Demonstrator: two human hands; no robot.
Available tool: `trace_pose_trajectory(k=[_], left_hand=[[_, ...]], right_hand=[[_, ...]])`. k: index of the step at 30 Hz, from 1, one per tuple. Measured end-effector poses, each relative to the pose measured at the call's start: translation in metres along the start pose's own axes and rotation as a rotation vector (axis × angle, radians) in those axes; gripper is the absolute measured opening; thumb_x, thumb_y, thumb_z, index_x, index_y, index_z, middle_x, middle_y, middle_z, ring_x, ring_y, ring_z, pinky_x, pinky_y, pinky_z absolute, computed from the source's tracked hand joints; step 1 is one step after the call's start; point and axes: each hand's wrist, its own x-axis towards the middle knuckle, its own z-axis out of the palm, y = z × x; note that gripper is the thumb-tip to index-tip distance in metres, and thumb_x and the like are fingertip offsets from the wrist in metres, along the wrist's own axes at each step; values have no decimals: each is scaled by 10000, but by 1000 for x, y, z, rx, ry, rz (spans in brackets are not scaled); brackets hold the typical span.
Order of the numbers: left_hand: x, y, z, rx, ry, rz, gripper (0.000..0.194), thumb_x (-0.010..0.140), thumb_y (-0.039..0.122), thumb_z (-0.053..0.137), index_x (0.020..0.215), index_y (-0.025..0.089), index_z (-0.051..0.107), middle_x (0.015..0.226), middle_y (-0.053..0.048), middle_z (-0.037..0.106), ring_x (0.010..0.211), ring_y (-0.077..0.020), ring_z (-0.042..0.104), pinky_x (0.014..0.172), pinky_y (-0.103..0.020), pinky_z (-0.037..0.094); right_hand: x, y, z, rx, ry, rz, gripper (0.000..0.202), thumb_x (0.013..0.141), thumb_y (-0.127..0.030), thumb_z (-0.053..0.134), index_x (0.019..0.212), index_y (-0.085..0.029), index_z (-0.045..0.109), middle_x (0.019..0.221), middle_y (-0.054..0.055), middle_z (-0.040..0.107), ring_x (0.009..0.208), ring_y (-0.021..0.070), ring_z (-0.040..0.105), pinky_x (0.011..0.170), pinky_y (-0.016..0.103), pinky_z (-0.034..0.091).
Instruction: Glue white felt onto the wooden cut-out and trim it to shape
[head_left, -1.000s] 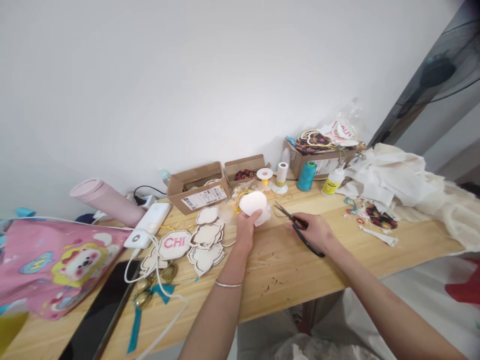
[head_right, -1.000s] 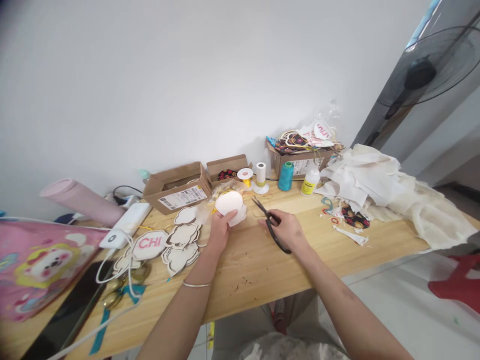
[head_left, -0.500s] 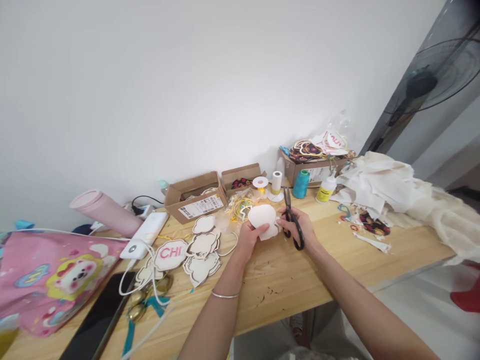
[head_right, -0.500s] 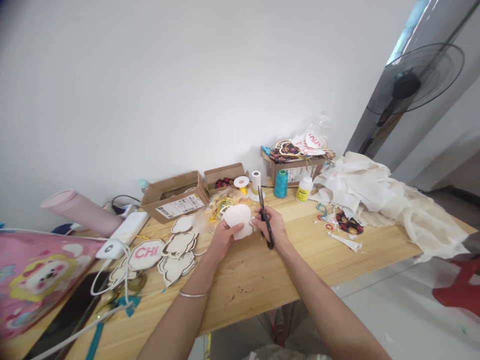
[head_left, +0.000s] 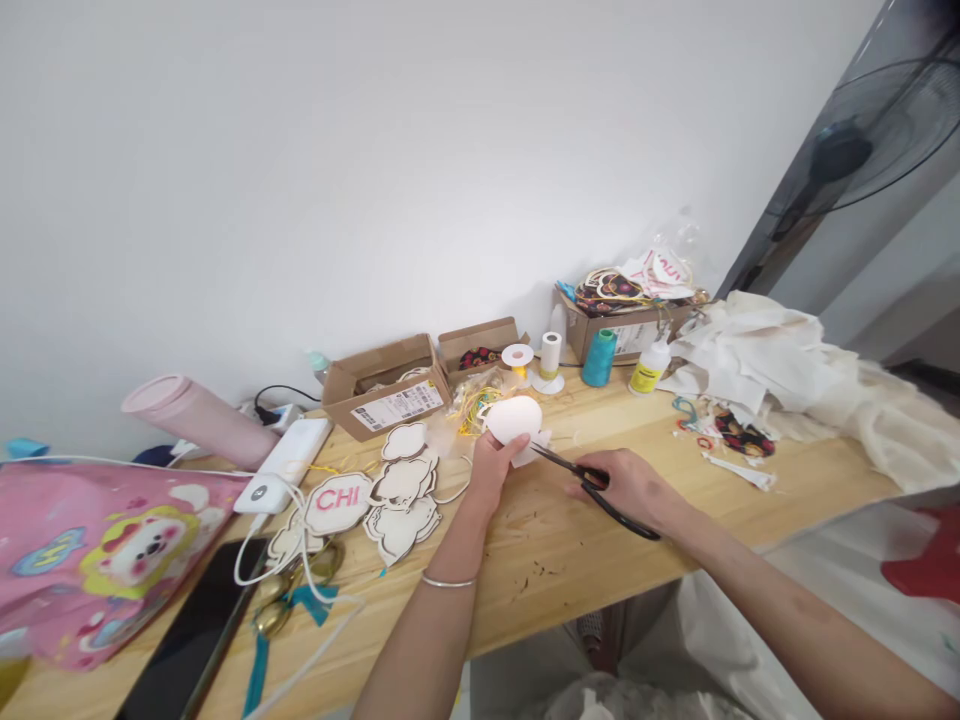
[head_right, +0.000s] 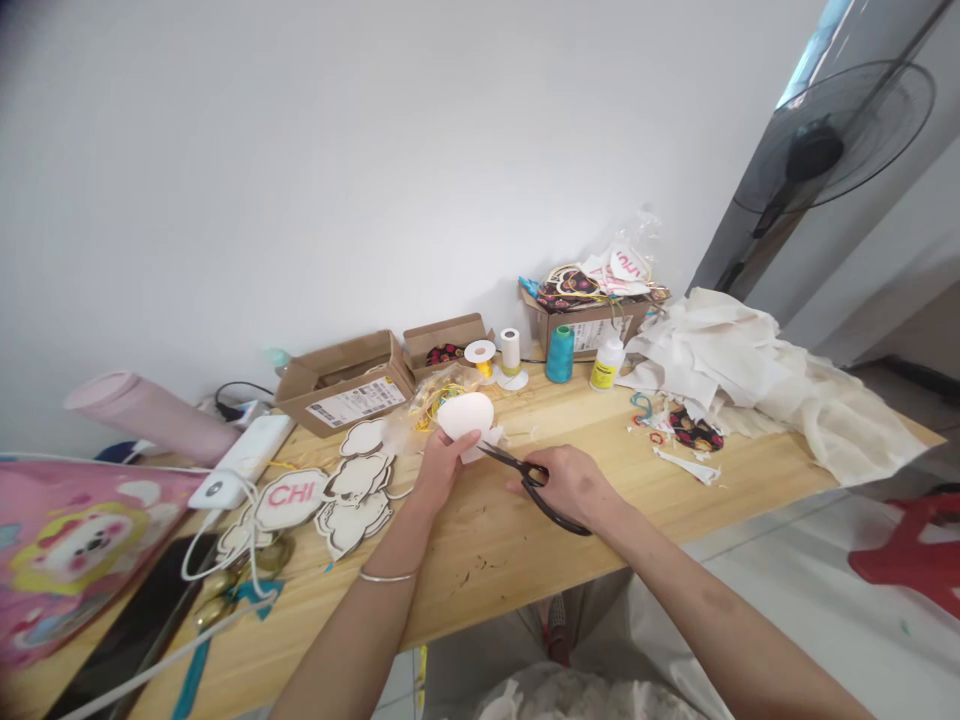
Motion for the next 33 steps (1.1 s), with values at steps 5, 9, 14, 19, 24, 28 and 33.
trace_pose_trajectory(k=[5,9,14,19,24,28,33], left_hand=[[-1,-1,-2,84,14,1,379,511,249,745,863,140,655,718,-50,689,670,-185,626,585,-269,492],[-1,-1,-2,90,22,-8,345,525,265,733,839,149,652,644,-30,666,622,-167,608,541,-249,476],[0,3,0,104,47,-46,357,502,251,730,831,141,646,624,-14,655,510,-115,546,397,-179,360],[0,1,-1,132,21,-28,350,517,240,707,845,134,648,633,-16,659,456,-87,493,364,-169,294],[-2,-1,-2,188,-12,-13,341,552,254,696,866,129,649,701,-40,680,482,-95,525,367,-168,305],[-3,-3,-1,162,-26,-21,354,549,277,706,863,123,651,745,-59,687,554,-131,580,395,-183,369],[-2,-6,-1,105,-70,-48,364,537,272,717,865,124,660,756,-66,693,593,-151,605,377,-177,372]], right_hand=[[0,2,1,-144,12,59,309,736,-472,507,650,-203,634,570,16,583,489,113,463,467,220,269],[-1,5,1,-171,16,80,349,748,-512,477,669,-210,634,590,22,607,508,128,494,480,227,274],[0,2,-2,-201,12,129,367,749,-527,462,646,-219,634,597,28,621,517,137,514,476,229,267],[1,3,-2,-184,-18,136,329,747,-493,473,682,-221,645,585,21,612,509,129,500,478,225,260],[-1,3,-3,-152,-32,108,344,762,-475,440,628,-209,611,537,7,558,473,112,440,469,221,250],[-4,4,-1,-174,-21,97,379,773,-487,418,574,-202,568,514,8,531,463,113,421,467,227,242],[-7,7,3,-177,-5,111,376,771,-488,429,565,-201,559,519,12,549,472,119,448,477,230,249]])
